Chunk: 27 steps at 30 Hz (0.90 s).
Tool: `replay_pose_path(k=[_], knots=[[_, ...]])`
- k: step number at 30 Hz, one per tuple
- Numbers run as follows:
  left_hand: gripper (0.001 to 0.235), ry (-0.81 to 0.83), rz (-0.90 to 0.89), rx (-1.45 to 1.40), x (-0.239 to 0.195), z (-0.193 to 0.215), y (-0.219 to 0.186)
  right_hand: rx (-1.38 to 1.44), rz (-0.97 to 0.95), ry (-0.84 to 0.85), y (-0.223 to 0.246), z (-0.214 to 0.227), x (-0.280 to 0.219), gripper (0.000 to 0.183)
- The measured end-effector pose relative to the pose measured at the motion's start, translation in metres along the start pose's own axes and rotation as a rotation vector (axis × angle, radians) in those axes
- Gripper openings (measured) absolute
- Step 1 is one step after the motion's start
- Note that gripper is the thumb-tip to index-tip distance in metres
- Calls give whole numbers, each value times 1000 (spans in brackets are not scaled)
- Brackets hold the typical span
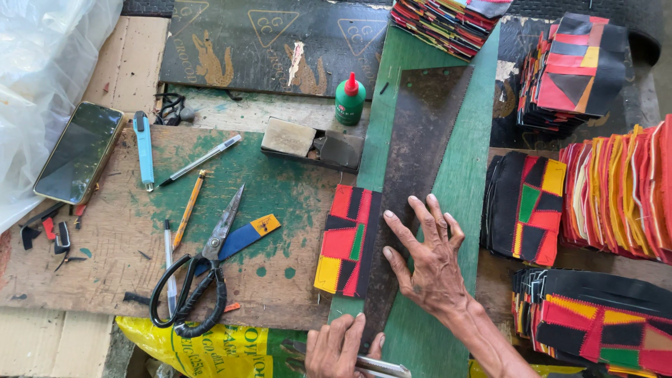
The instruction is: The person uses a metal ruler and a utility knife to trim the edges of small rectangular pieces of patterned fabric. They repeatedly align the ruler along the fabric edge and cut along it, then move the finished piece aside and pick up the next one from a stack.
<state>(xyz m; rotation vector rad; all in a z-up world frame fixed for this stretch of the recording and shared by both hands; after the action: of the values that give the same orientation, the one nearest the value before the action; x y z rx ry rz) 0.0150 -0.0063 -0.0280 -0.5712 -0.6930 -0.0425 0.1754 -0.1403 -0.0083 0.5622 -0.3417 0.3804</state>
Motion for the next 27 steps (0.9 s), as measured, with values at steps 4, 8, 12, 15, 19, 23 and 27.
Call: replay_pose_path(k=[4,8,12,15,19,23,27], knots=[[43,7,41,0,-2,1,2,-1,-2,3,0,-1,-1,56],[43,31,58,5,-4,-1,3,4,-7,6,0,-1,-2,57],[42,28,27,15,-4,-3,3,8,-9,5,-1,-2,-1,57],[42,1,14,13,-5,-2,3,11,-15,2,-1,-1,-2,57],[42,-1,24,18,-7,-3,5,11,-14,4,-2,-2,-2,57],[42,-9,25,17,-6,-3,4,1,-13,11,0,-2,0,58],[43,5,27,21,-6,-3,5,-1,-10,89,6,1,6,65]])
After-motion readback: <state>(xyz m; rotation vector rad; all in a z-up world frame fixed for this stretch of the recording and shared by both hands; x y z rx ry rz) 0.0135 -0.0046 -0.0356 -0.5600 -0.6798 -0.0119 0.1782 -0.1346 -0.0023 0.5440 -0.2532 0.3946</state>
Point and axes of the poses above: each hand's wrist, its own x-axis towards the middle knuckle, its own z-axis out of the back of the hand, y = z × x, the point moved 9 cm from there along x, towards the middle knuckle, and after that the axes turned 15 degrees about -y, right-handed, at the moved point
